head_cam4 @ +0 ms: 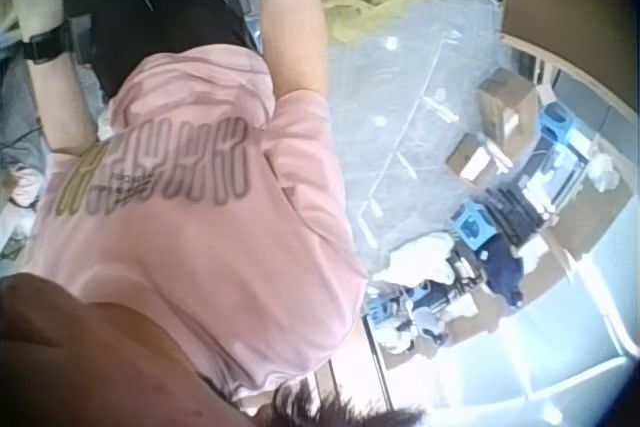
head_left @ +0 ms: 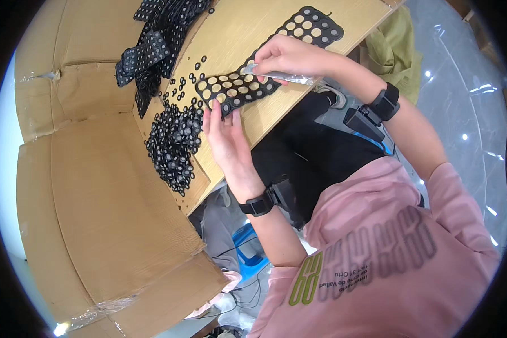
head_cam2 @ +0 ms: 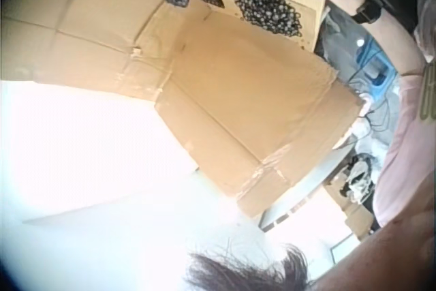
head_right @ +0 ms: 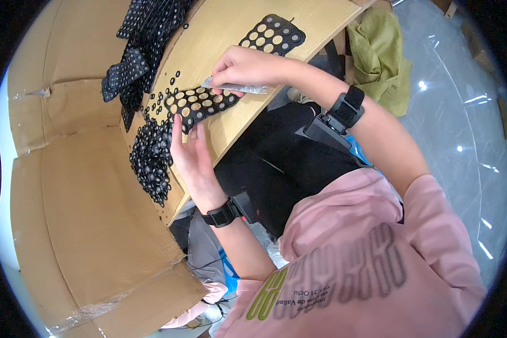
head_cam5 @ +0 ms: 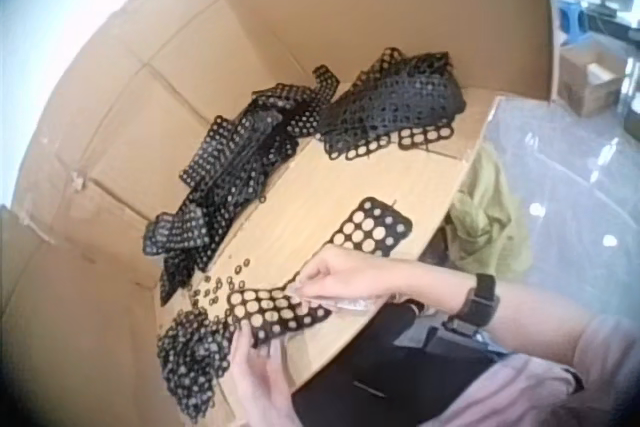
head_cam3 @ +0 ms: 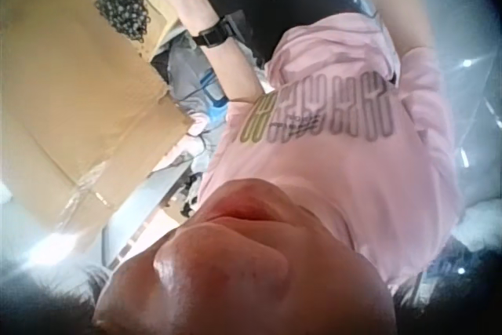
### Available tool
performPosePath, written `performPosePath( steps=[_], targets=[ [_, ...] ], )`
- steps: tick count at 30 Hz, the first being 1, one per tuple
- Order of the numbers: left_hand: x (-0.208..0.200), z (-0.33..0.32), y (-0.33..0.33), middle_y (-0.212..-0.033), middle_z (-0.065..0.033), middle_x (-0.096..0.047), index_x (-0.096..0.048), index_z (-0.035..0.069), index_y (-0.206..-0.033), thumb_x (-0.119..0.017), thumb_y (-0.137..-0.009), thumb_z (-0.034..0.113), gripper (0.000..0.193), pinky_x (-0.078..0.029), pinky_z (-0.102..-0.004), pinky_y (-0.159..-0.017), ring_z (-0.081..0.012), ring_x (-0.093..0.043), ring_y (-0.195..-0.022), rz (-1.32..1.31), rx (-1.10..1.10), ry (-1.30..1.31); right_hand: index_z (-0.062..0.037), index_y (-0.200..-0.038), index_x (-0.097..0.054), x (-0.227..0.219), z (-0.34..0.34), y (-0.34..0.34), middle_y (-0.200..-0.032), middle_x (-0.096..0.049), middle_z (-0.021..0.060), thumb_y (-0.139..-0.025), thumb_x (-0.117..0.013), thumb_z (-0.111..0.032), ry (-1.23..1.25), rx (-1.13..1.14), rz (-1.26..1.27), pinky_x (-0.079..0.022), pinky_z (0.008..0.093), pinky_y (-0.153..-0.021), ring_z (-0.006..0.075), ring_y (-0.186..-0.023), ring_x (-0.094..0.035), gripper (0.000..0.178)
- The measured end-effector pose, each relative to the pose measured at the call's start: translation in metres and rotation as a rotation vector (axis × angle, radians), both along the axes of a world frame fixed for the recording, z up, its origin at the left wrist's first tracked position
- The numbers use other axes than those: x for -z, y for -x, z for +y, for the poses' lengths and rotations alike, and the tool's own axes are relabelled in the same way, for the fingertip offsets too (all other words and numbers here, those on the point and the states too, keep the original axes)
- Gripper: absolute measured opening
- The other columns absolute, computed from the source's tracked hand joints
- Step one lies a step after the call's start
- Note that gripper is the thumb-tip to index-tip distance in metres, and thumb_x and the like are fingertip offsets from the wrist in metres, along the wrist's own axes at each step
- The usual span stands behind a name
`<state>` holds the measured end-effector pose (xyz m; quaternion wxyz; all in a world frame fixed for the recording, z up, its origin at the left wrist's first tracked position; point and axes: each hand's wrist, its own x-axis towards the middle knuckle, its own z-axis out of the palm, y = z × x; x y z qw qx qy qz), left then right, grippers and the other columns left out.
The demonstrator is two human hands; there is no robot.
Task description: Manually assemble black plastic grid components by inserting small circular black pieces into the circular holes of a larger plastic grid.
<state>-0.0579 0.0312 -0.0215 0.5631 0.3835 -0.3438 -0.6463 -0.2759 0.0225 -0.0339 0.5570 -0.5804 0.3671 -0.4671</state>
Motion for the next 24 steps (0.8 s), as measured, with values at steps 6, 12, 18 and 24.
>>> performPosePath(
  steps=[6,12,18,24],
  targets=[
    [0.006,0.007,-0.001,-0.124,-0.0151,-0.053,-0.045,-0.005,-0.124,-0.058,-0.092,0.015,0.04,-0.041,-0.0338,-0.104,-0.0198,-0.05,-0.117,0.187,0.072,0.036,-0.0015,-0.074,-0.064,0.005,0.0,-0.004,-0.051,-0.051,0.0005,-0.086,-0.059,-0.025,0.021,0.003,-0.023,-0.036,0.0213,-0.043,0.0056,-0.044,-0.047,0.026],
    [0.009,0.011,0.001,-0.128,-0.0214,-0.048,-0.043,-0.006,-0.127,-0.061,-0.09,0.014,0.046,-0.044,-0.0322,-0.103,-0.0256,-0.047,-0.121,0.715,0.156,-0.184,-0.0012,-0.075,-0.064,0.005,-0.004,-0.008,-0.052,-0.052,0.0007,-0.085,-0.059,-0.027,0.046,0.048,0.003,-0.037,0.0211,-0.043,0.005,-0.045,-0.048,0.028],
    [0.018,0.019,0.014,-0.104,-0.0141,-0.063,-0.057,-0.01,-0.105,-0.066,-0.088,0.017,0.033,-0.048,-0.0267,-0.087,-0.0167,-0.06,-0.094,-0.778,-0.118,0.254,-0.0002,-0.076,-0.064,0.007,-0.005,-0.005,-0.054,-0.054,0.0008,-0.086,-0.059,-0.025,0.007,0.031,0.001,-0.039,0.0216,-0.044,0.0056,-0.046,-0.05,0.028],
    [0.003,0.006,0.022,-0.073,-0.0104,-0.067,-0.066,-0.003,-0.091,-0.067,-0.087,0.015,0.019,-0.05,-0.0217,-0.062,-0.0119,-0.064,-0.065,-0.817,-0.065,-0.042,0.0007,-0.077,-0.062,0.009,-0.002,-0.004,-0.054,-0.055,0.0006,-0.087,-0.059,-0.023,-0.03,0.032,0.002,-0.04,0.0215,-0.045,0.0055,-0.047,-0.05,0.025]
  ],
)
